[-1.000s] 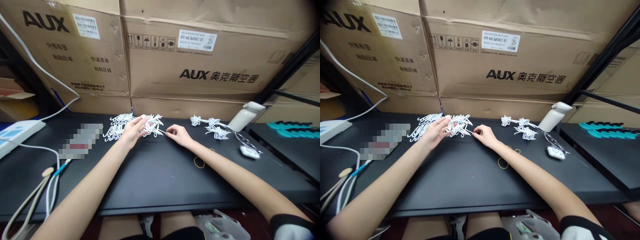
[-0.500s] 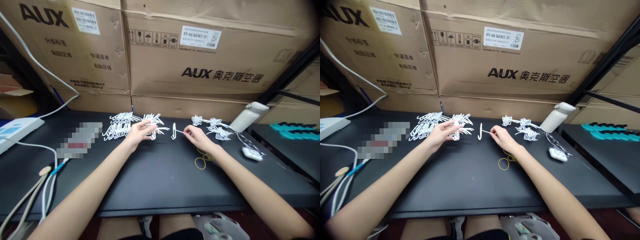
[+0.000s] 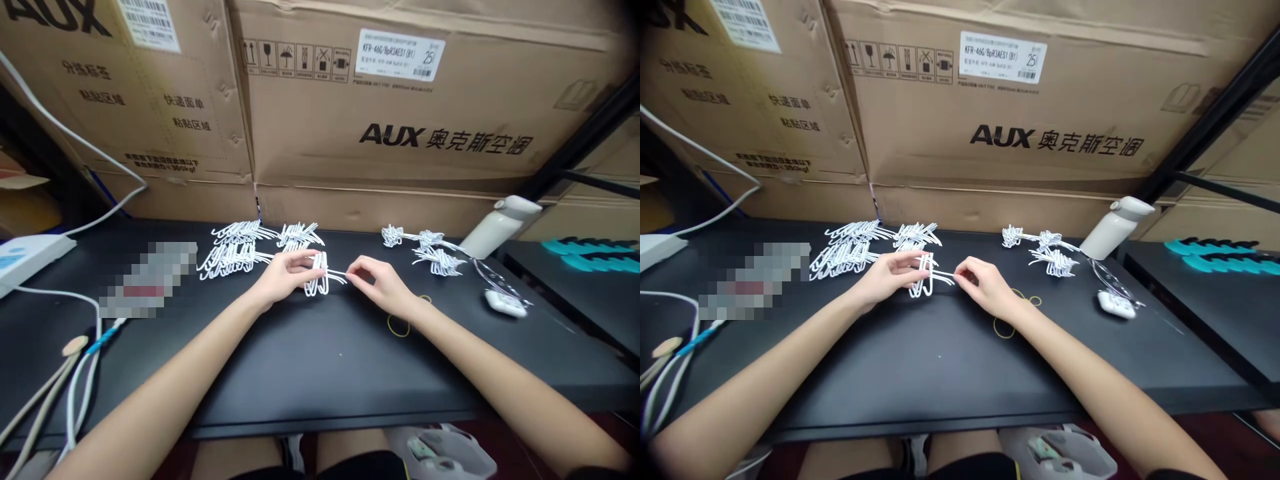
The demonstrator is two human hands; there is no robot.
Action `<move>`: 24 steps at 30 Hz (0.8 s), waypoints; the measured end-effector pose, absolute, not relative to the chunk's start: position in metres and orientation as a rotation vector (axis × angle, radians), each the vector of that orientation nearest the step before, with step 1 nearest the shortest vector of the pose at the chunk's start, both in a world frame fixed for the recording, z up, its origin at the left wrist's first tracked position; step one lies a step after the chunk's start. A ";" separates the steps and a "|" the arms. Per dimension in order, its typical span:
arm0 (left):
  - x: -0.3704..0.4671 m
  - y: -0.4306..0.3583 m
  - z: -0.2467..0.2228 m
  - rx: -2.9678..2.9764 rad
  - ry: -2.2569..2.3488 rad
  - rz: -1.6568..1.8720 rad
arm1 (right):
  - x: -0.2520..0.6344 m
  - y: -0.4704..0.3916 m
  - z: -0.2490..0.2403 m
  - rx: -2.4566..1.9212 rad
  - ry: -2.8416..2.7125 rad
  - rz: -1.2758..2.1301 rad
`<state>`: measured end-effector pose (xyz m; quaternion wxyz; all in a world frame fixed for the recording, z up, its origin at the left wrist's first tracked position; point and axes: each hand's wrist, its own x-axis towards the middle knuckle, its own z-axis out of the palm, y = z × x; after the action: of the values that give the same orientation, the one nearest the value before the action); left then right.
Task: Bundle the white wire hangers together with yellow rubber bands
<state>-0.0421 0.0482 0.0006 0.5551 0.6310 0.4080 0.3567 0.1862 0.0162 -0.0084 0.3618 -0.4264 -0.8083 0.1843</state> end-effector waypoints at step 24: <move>-0.040 0.042 0.005 1.519 0.914 0.819 | 0.172 0.015 -0.017 -1.066 -1.532 1.335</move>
<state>-0.0398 0.0422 0.0045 0.5601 0.6443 0.3880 0.3474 0.1720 0.0146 -0.0168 0.4109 -0.4235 -0.6087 0.5303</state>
